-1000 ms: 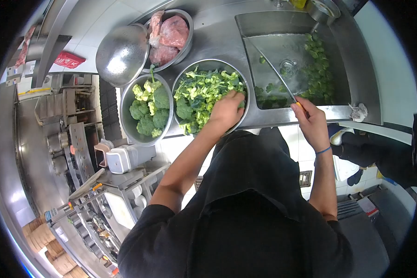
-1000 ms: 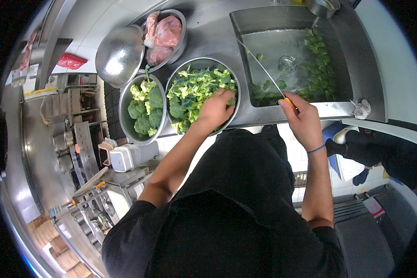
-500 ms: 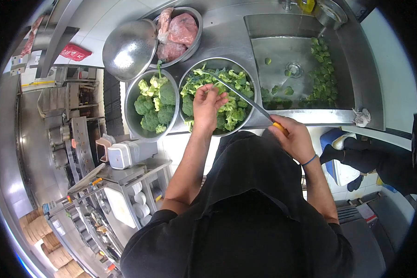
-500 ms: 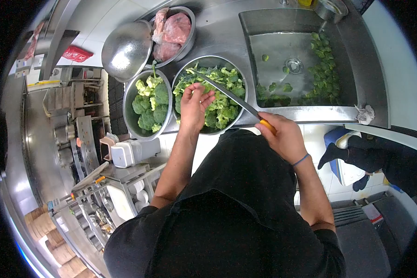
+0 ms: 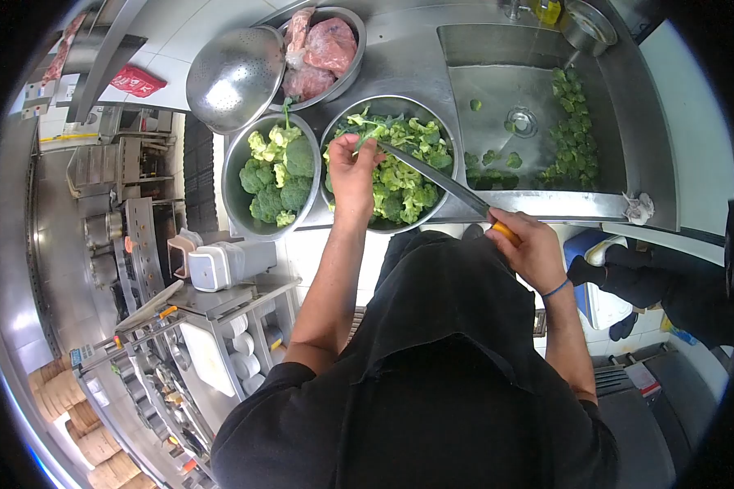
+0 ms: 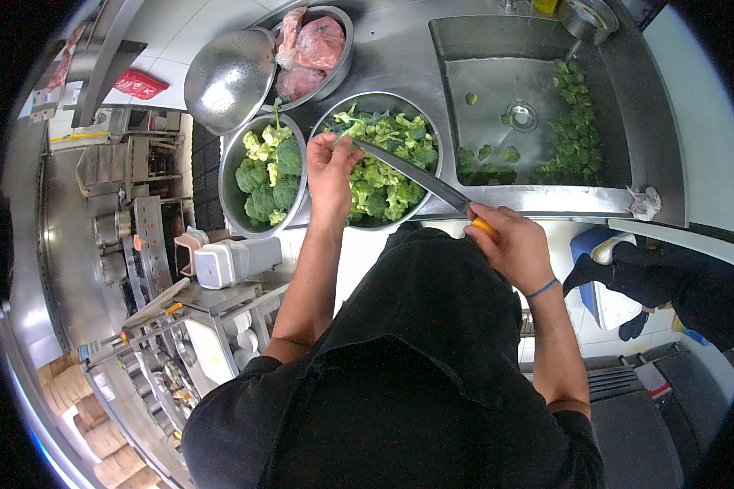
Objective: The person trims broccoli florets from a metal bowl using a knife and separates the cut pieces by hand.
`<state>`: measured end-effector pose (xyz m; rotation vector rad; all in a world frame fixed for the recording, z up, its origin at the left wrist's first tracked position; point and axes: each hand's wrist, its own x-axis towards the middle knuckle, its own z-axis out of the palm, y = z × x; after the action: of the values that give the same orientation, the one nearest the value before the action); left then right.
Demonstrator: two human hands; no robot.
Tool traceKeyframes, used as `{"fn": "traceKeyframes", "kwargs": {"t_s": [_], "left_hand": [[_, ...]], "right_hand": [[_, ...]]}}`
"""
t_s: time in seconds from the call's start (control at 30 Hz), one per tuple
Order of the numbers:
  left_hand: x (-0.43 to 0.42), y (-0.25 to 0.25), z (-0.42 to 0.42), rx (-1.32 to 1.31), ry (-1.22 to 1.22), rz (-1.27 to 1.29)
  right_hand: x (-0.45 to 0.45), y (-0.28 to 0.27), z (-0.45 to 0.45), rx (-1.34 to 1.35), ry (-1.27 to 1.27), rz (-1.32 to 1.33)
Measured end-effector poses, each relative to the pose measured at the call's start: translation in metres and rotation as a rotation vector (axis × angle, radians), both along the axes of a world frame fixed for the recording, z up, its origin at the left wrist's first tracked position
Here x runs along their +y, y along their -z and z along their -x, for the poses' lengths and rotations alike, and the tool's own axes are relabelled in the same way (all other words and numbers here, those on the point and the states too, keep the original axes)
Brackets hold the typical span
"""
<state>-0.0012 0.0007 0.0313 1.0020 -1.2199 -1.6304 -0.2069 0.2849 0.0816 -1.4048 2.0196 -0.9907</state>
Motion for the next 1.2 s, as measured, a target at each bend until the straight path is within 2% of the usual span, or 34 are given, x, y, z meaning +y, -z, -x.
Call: {"fn": "traceKeyframes", "kwargs": {"t_s": [0.3, 0.67, 0.77, 0.8, 0.93, 1.03, 1.2], "left_hand": [[0.017, -0.023, -0.003, -0.07, -0.108, 0.027], [0.032, 0.004, -0.024, -0.227, -0.135, 0.155], [0.044, 0.011, -0.019, -0.221, -0.108, 0.174], [0.05, 0.012, -0.018, -0.218, -0.095, 0.182], [0.053, 0.011, -0.018, -0.194, -0.115, 0.046], [0.048, -0.001, -0.021, 0.038, -0.173, -0.211], [0.036, -0.005, -0.026, 0.194, -0.187, -0.434]], "right_hand": [[-0.003, -0.006, -0.01, 0.006, 0.01, 0.004], [-0.011, 0.003, -0.025, 0.091, -0.054, -0.004], [-0.02, 0.011, -0.024, 0.221, -0.04, -0.135], [-0.02, 0.017, -0.022, 0.197, -0.038, -0.106], [-0.02, 0.03, -0.013, 0.119, -0.033, 0.004], [-0.013, 0.023, -0.01, 0.033, -0.017, 0.023], [-0.005, 0.008, -0.004, -0.054, -0.077, -0.046]]}}
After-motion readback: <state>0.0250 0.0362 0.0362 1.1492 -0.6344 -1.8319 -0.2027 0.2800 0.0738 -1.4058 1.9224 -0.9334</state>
